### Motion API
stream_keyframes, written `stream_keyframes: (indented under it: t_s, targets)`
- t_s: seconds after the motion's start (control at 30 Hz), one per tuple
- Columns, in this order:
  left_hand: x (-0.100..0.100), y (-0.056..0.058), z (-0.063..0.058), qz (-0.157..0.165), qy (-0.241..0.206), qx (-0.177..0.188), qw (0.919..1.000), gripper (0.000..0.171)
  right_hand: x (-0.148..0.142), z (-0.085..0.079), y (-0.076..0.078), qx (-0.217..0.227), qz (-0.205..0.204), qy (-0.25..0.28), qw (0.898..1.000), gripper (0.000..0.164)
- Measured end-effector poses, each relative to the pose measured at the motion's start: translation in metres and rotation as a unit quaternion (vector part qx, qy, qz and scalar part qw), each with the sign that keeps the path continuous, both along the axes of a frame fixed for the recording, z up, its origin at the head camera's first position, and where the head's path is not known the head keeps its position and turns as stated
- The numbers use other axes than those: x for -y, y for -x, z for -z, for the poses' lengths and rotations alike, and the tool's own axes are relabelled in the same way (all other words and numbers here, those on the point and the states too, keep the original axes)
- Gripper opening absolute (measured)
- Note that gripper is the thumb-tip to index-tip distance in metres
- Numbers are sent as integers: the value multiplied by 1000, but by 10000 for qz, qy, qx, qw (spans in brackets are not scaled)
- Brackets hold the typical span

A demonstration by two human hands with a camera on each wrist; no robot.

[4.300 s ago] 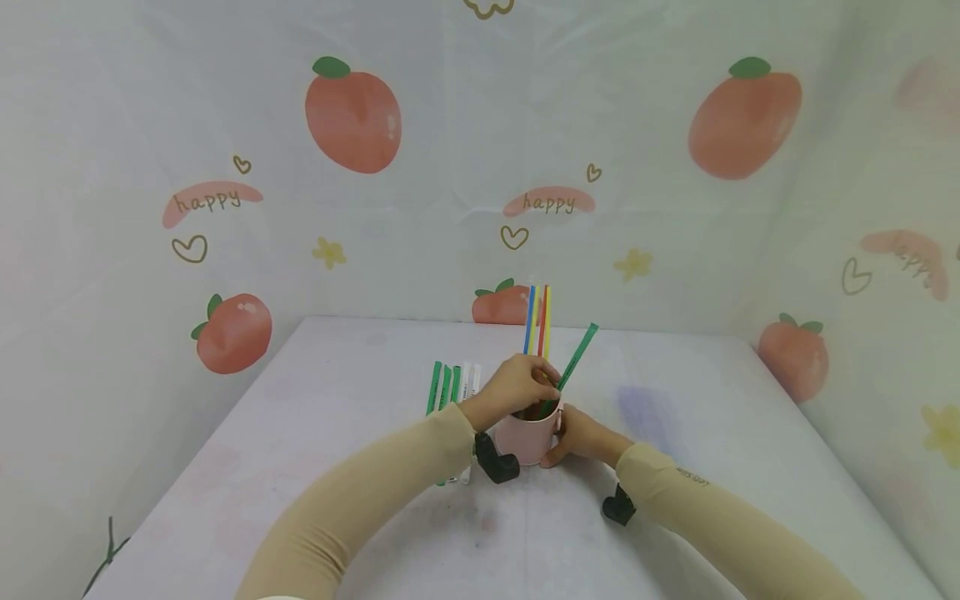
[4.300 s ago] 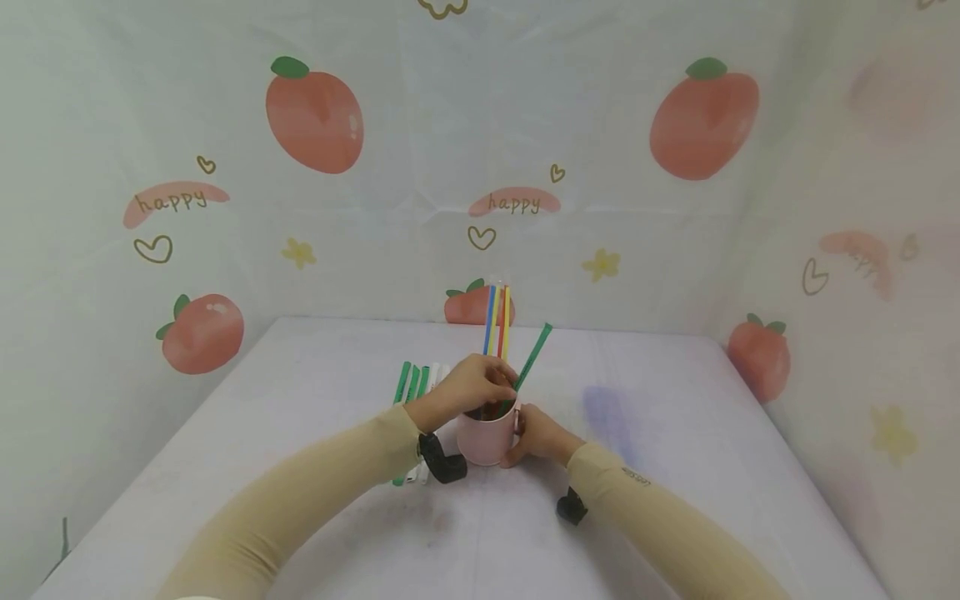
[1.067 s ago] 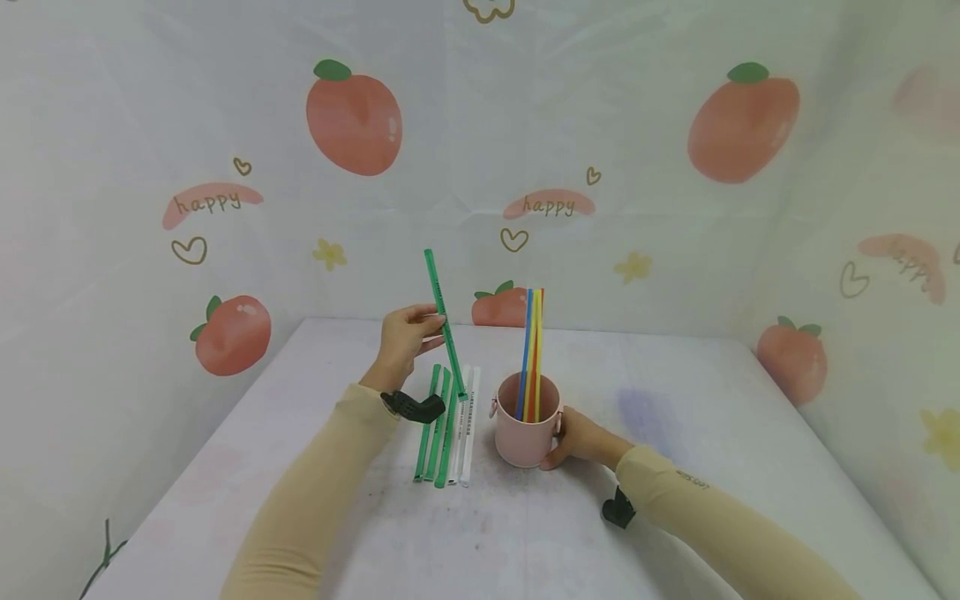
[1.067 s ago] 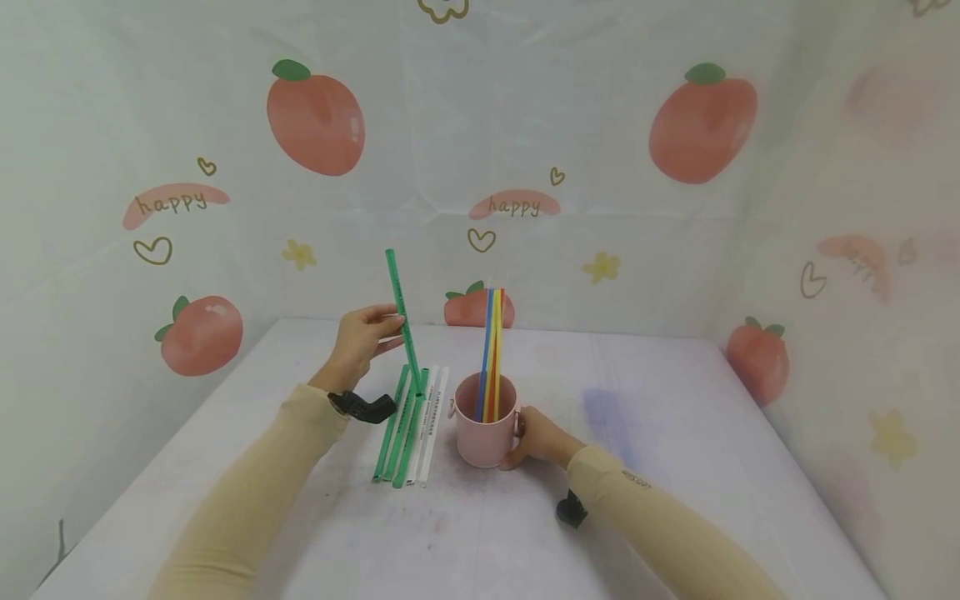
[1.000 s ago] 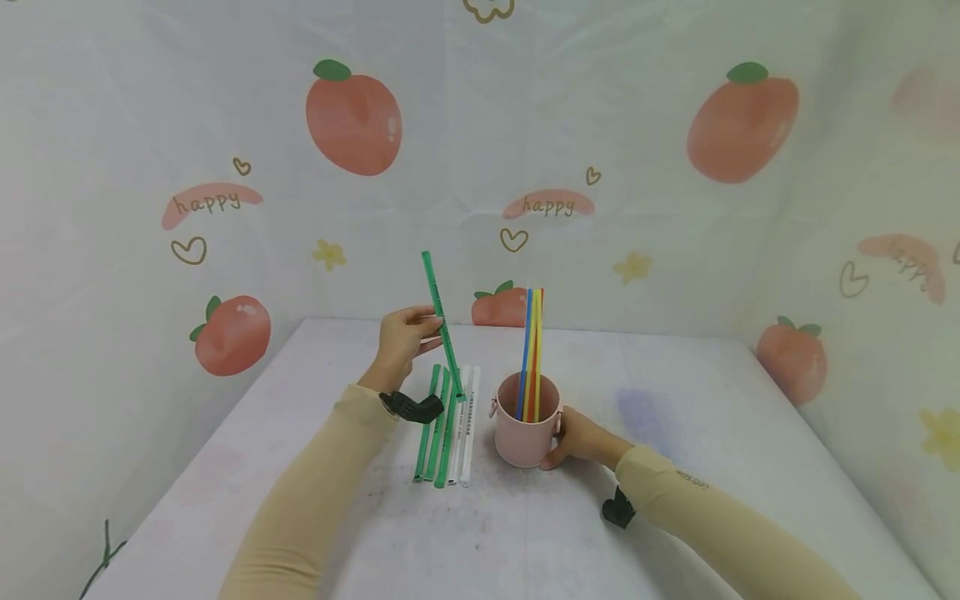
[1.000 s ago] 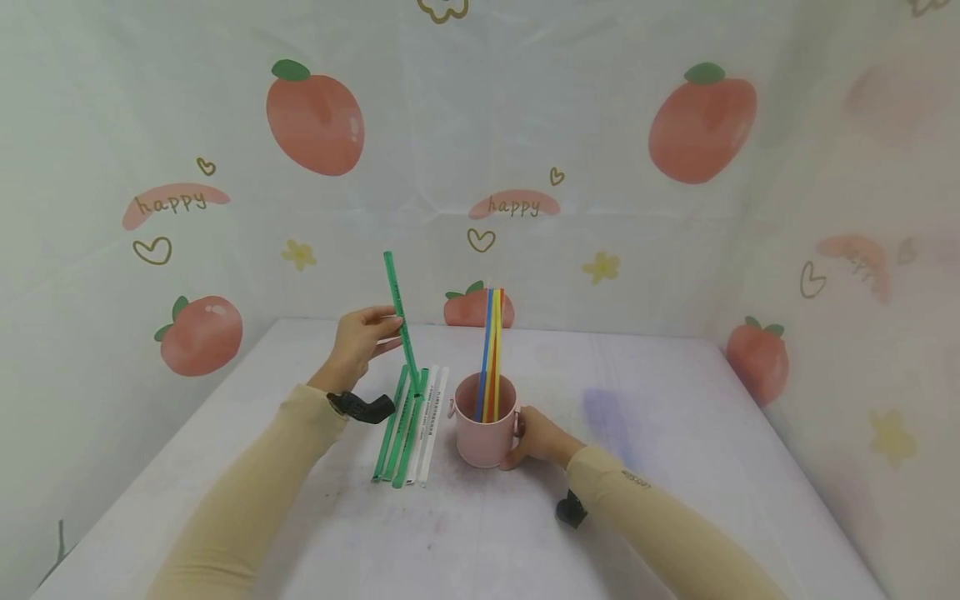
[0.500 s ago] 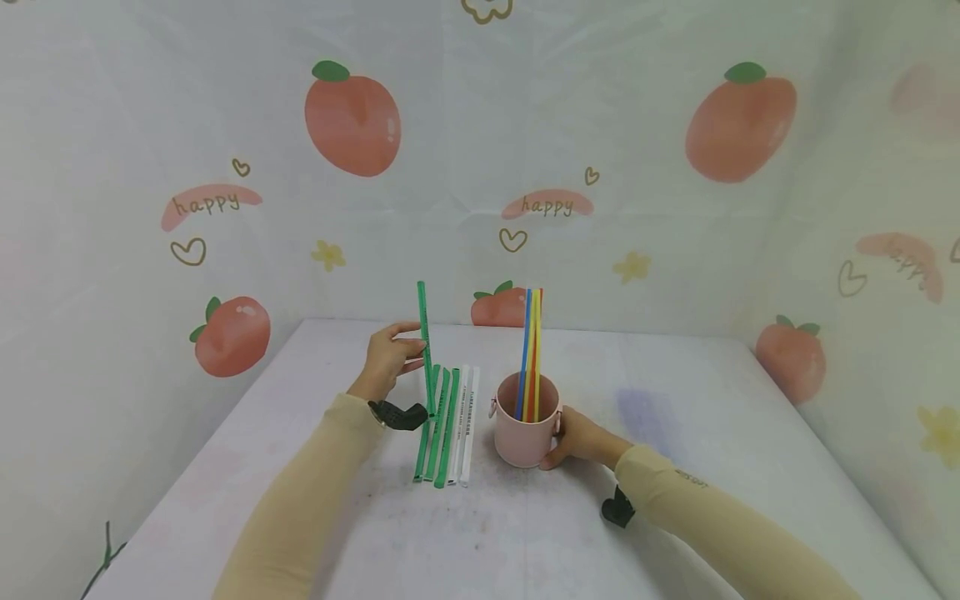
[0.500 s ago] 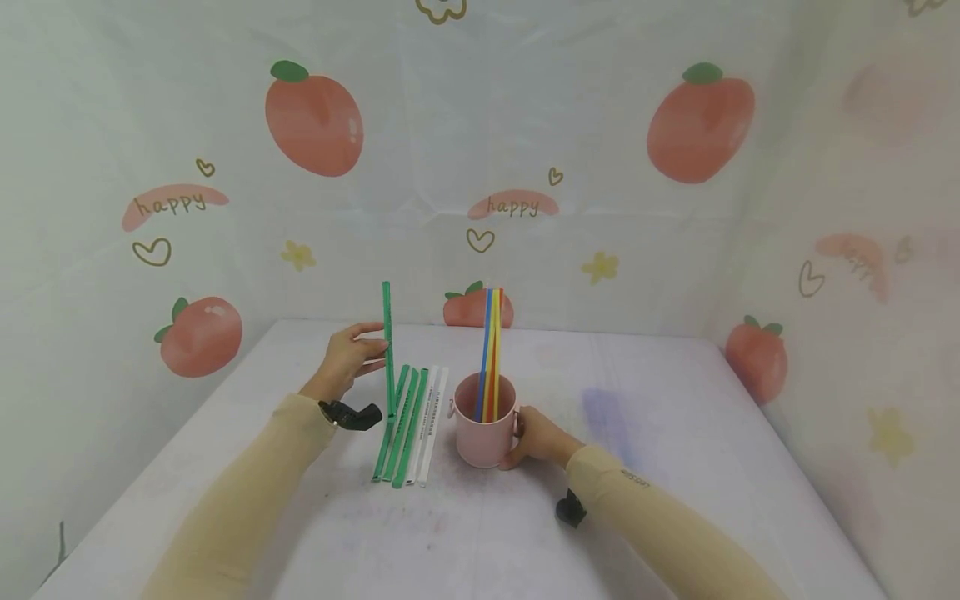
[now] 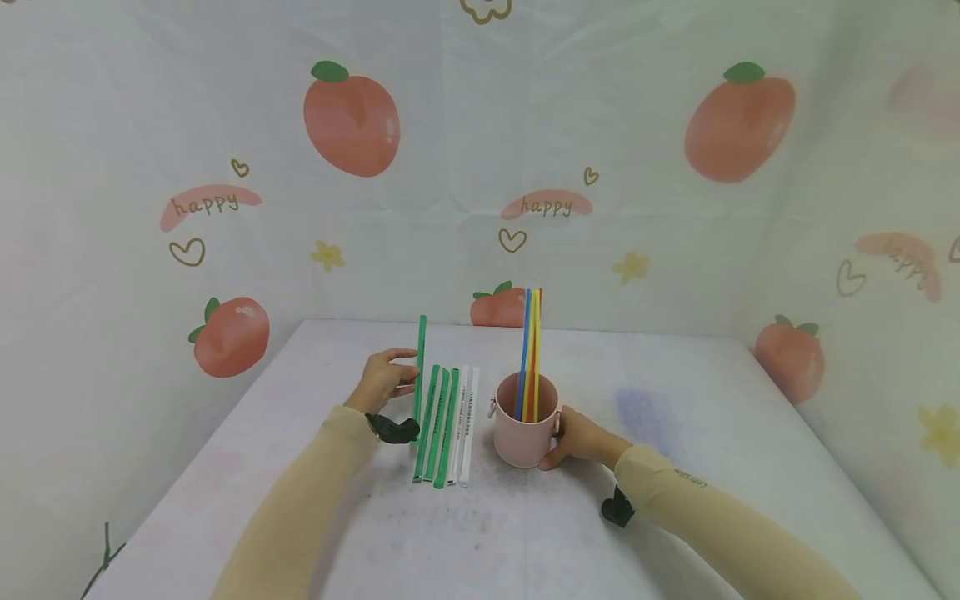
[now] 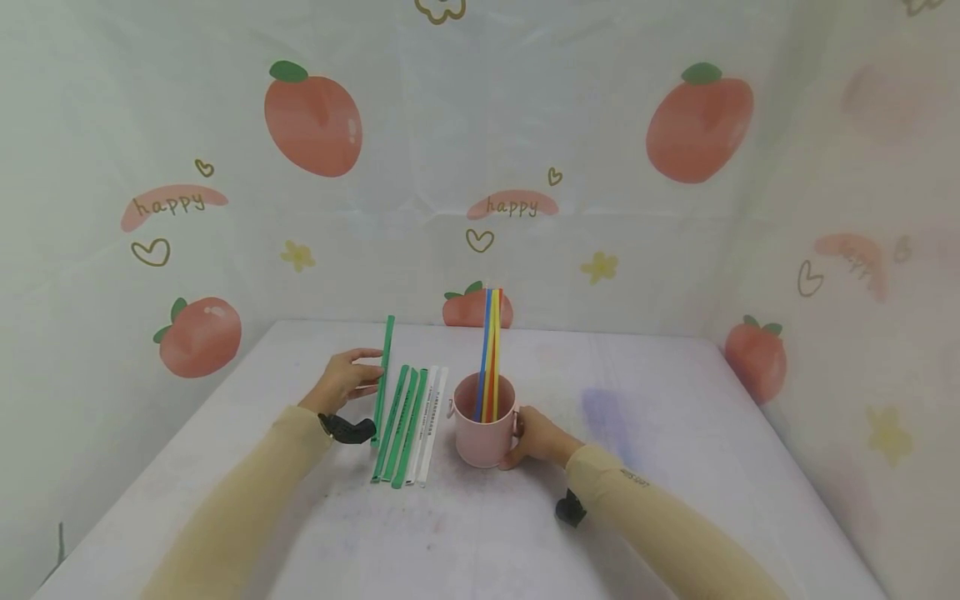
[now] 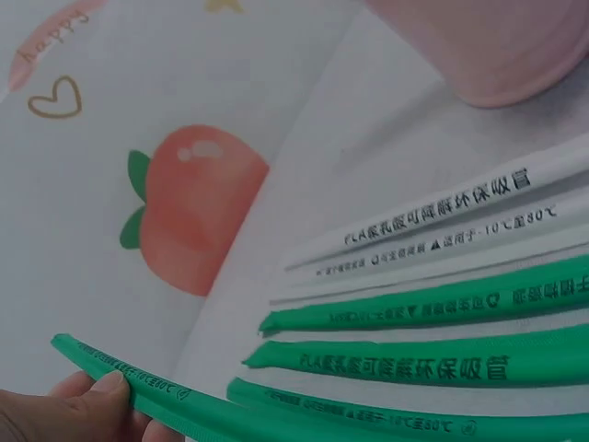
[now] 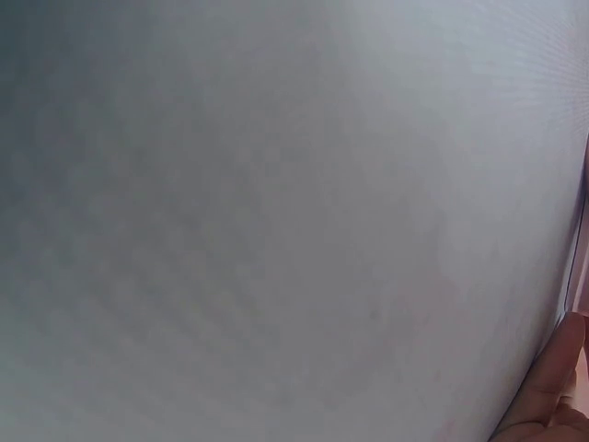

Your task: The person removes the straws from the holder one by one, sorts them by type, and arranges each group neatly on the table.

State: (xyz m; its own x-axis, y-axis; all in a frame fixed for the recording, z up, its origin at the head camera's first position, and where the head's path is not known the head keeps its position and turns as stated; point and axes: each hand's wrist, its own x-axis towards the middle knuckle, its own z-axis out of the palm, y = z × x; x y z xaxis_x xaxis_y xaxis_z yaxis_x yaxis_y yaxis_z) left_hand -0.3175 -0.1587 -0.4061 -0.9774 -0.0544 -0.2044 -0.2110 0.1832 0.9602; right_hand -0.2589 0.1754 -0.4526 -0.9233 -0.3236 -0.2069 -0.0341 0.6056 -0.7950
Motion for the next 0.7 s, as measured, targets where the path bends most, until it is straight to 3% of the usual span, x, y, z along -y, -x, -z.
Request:
stream_keyframes:
  t_s: [0.3,0.7]
  targets:
    - [2,0,15,-29,236,416,9989,42,0,0,1,65,33,-35,10000,82]
    - [0,0,30,-14,545,660,9963,39,1,-1,-1,125,28,48,9999,82]
